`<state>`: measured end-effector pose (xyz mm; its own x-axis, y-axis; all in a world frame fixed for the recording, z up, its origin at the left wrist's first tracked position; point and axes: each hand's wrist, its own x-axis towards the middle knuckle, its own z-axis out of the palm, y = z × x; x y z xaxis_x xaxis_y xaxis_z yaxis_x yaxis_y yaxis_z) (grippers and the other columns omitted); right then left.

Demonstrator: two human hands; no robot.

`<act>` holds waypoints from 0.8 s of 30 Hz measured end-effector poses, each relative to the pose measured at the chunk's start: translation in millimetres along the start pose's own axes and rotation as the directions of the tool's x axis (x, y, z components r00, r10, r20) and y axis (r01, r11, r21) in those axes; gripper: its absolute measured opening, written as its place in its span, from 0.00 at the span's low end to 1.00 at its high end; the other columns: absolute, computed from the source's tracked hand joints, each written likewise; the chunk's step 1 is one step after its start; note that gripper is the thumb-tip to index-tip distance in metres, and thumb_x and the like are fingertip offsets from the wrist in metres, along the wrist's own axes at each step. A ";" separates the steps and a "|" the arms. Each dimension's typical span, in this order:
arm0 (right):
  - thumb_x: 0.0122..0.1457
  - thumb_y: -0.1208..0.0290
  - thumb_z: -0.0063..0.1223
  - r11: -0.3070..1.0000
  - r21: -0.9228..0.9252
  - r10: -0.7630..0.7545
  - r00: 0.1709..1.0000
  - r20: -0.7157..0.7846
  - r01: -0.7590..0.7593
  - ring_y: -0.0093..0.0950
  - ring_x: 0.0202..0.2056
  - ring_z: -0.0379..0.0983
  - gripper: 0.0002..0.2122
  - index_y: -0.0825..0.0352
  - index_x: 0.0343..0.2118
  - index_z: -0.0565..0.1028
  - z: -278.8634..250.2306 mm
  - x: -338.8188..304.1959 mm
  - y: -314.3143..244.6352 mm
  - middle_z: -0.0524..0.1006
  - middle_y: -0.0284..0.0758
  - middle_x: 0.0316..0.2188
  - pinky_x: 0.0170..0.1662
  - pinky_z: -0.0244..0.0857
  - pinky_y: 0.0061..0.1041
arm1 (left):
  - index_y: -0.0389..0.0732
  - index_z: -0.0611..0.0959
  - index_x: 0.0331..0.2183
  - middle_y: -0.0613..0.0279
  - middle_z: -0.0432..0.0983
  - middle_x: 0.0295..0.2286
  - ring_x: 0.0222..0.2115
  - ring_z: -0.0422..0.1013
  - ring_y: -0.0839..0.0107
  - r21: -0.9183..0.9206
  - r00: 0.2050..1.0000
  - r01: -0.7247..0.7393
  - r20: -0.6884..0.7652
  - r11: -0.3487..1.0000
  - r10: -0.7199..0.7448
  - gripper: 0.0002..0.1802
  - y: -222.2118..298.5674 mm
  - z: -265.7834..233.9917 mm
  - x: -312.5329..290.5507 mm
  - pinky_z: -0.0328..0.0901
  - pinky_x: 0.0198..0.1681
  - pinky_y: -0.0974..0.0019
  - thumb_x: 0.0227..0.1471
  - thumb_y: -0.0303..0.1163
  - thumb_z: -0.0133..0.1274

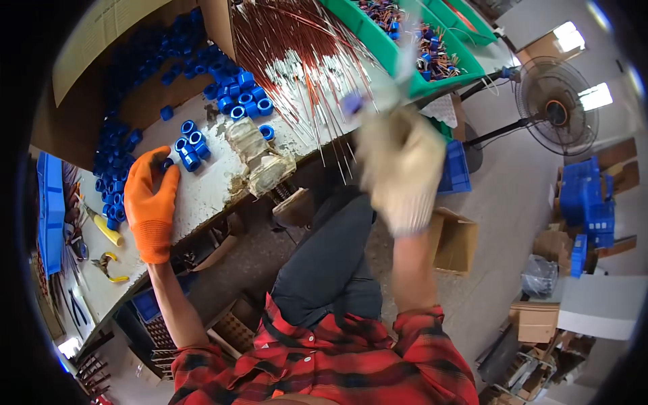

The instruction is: The person winds bundles of copper wire around toroidal cores using a handheld hook tool.

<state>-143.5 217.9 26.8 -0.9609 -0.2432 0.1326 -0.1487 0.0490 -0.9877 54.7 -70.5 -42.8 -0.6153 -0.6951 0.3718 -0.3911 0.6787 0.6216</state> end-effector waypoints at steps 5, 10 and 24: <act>0.77 0.48 0.50 0.967 -0.191 -0.197 0.970 -0.140 0.169 0.15 0.17 0.67 0.24 0.69 0.52 0.80 -34.0 44.0 6.4 0.75 0.29 0.21 0.19 0.60 0.18 | 0.37 0.88 0.48 0.57 0.85 0.46 0.45 0.81 0.65 -0.016 0.998 -0.055 -0.013 0.998 0.055 0.15 -12.7 0.0 -3.6 0.73 0.52 0.65 0.58 0.26 0.66; 0.79 0.41 0.40 0.986 -0.126 0.138 0.947 0.289 -0.105 0.12 0.16 0.67 0.31 0.71 0.47 0.80 -72.1 -76.0 67.1 0.78 0.28 0.22 0.19 0.56 0.16 | 0.36 0.89 0.47 0.57 0.87 0.46 0.47 0.81 0.69 0.053 0.997 -0.072 -0.004 0.996 0.073 0.13 -5.8 0.7 -2.5 0.72 0.55 0.67 0.60 0.23 0.65; 0.75 0.57 0.52 0.736 -0.126 0.649 0.639 0.414 -0.666 0.19 0.18 0.72 0.19 0.67 0.31 0.81 -71.7 -151.7 75.9 0.75 0.30 0.17 0.25 0.65 0.25 | 0.39 0.91 0.45 0.59 0.89 0.44 0.49 0.82 0.58 -0.446 0.981 -0.181 -0.019 0.876 0.193 0.23 122.2 45.8 -74.4 0.72 0.57 0.58 0.43 0.21 0.76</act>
<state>-25.8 327.9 -62.4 -0.6136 -0.5242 -0.5905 0.5006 0.3201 -0.8043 21.4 75.0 -26.1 -0.6663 -0.5551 0.4979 0.0742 0.6150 0.7850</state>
